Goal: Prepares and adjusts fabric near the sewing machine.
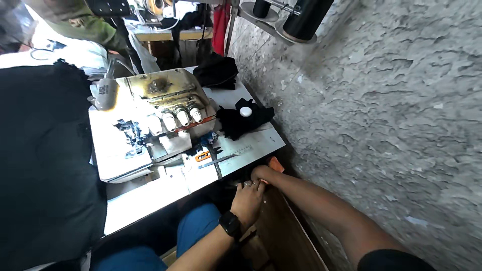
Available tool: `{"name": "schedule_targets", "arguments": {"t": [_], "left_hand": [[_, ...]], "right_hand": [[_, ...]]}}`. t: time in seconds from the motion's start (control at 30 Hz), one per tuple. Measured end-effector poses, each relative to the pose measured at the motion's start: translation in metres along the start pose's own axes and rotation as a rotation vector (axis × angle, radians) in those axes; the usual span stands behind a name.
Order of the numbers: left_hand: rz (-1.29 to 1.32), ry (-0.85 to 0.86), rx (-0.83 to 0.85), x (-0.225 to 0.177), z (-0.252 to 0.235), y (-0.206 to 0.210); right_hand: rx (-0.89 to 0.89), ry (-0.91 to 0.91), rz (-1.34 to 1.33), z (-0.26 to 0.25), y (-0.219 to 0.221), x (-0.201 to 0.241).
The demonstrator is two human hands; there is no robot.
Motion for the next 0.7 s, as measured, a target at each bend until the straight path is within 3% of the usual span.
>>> {"name": "schedule_targets", "arguments": {"t": [0.47, 0.7], "left_hand": [[0.04, -0.007, -0.016, 0.005, 0.003, 0.0], [0.057, 0.033, -0.02, 0.001, 0.006, 0.007]], "right_hand": [[0.05, 0.111, -0.207, -0.021, 0.001, -0.006], [0.053, 0.086, -0.07, -0.022, 0.006, -0.006]]}}
Point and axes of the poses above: each hand's wrist, its own z-axis away from the middle knuckle, its own y-axis out of the palm, x = y × z, the point moved 10 cm from there along -z, towards the middle knuckle, and after that the axes turned 10 degrees about y, right-handed, at the moved point
